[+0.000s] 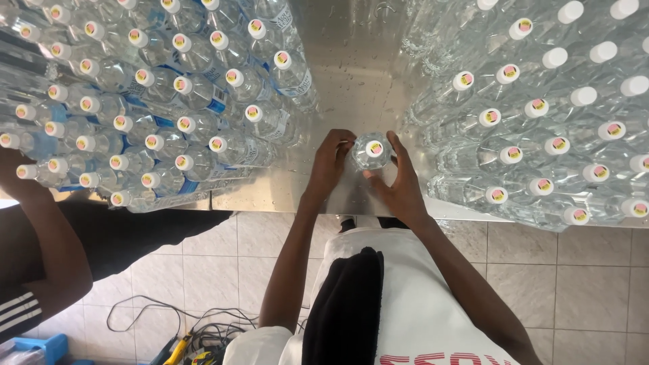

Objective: Manually applying small adhesive labels to the caps of water bottles in a production facility.

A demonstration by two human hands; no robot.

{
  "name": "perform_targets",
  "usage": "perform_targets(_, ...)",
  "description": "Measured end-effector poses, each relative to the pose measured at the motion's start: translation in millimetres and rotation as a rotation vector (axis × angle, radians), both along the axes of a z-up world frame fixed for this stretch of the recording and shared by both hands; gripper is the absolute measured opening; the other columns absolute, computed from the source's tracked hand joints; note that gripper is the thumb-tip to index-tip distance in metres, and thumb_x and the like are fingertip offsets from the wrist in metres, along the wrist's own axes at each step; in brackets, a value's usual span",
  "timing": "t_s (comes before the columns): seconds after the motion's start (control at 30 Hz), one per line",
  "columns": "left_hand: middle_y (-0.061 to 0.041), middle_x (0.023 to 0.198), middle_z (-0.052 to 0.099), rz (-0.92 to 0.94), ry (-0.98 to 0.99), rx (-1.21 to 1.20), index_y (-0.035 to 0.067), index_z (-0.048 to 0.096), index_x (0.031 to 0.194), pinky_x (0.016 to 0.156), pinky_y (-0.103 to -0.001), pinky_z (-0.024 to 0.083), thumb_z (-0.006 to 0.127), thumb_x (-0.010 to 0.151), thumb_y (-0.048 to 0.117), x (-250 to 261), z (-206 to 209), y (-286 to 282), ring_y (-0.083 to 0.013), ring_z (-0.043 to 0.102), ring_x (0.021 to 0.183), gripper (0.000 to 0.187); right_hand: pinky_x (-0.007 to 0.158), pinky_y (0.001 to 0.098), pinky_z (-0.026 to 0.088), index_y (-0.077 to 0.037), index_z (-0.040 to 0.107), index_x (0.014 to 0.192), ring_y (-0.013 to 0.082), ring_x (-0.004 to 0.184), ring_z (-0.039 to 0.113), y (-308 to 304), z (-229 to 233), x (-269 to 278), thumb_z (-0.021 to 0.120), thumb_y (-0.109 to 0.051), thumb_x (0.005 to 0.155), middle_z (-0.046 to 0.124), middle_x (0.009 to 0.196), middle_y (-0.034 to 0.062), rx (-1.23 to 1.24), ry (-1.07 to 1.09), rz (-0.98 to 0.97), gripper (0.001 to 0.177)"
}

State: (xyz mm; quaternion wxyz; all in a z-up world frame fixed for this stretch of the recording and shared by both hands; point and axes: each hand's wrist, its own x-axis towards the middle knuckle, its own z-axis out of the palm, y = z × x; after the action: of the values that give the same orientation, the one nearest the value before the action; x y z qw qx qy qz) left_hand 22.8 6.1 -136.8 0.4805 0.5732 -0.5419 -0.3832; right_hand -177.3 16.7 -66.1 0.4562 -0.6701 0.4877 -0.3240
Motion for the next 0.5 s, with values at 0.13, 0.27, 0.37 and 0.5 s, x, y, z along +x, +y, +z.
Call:
perform_targets(0.13, -0.018, 0.121, 0.069, -0.018, -0.029, -0.007, 0.002, 0.062, 0.125, 0.106, -0.055, 0.059, 0.051, 0.114, -0.004, -9.1, 6.3, 2.5, -0.0357, 0.071, 0.121, 0.017, 0.129, 0.0566, 0.039, 0.002, 0.023, 0.172, 0.0478, 0.158, 0.038, -4.9, -28.1, 2.5, 0.082, -0.038, 0.100, 0.041, 0.170, 0.0303, -0.049, 0.046, -0.014, 0.101)
perform_targets(0.27, -0.018, 0.119, 0.071, 0.014, 0.016, 0.010, 0.004, 0.057, 0.128, 0.102, -0.051, 0.061, 0.046, 0.116, -0.004, -6.9, -14.2, -1.4, -0.0329, 0.074, 0.116, 0.018, 0.127, 0.0559, 0.042, 0.004, 0.021, 0.172, 0.0489, 0.154, 0.044, -4.4, -41.2, 0.1, 0.083, -0.037, 0.099, 0.042, 0.167, 0.0324, -0.107, 0.152, -0.015, 0.103)
perform_targets(0.37, -0.018, 0.120, 0.072, -0.001, 0.113, 0.016, 0.005, 0.057, 0.127, 0.097, -0.047, 0.064, 0.042, 0.118, -0.001, -2.3, -14.7, -4.0, -0.0313, 0.075, 0.115, 0.018, 0.130, 0.0575, 0.037, 0.000, 0.006, 0.173, 0.0495, 0.158, 0.038, -2.1, -41.6, 2.7, 0.086, -0.043, 0.095, 0.035, 0.172, 0.0316, -0.026, 0.101, -0.028, 0.119)
perform_targets(0.5, -0.017, 0.130, 0.074, 0.015, 0.194, -0.012, 0.005, 0.063, 0.133, 0.102, -0.047, 0.063, 0.051, 0.117, 0.003, -2.7, -2.1, 2.0, -0.0311, 0.072, 0.127, 0.021, 0.132, 0.0616, 0.034, -0.006, -0.008, 0.174, 0.0513, 0.161, 0.030, -8.5, -54.0, 2.5, 0.093, -0.042, 0.089, 0.025, 0.177, 0.0322, 0.075, 0.031, -0.026, 0.138)
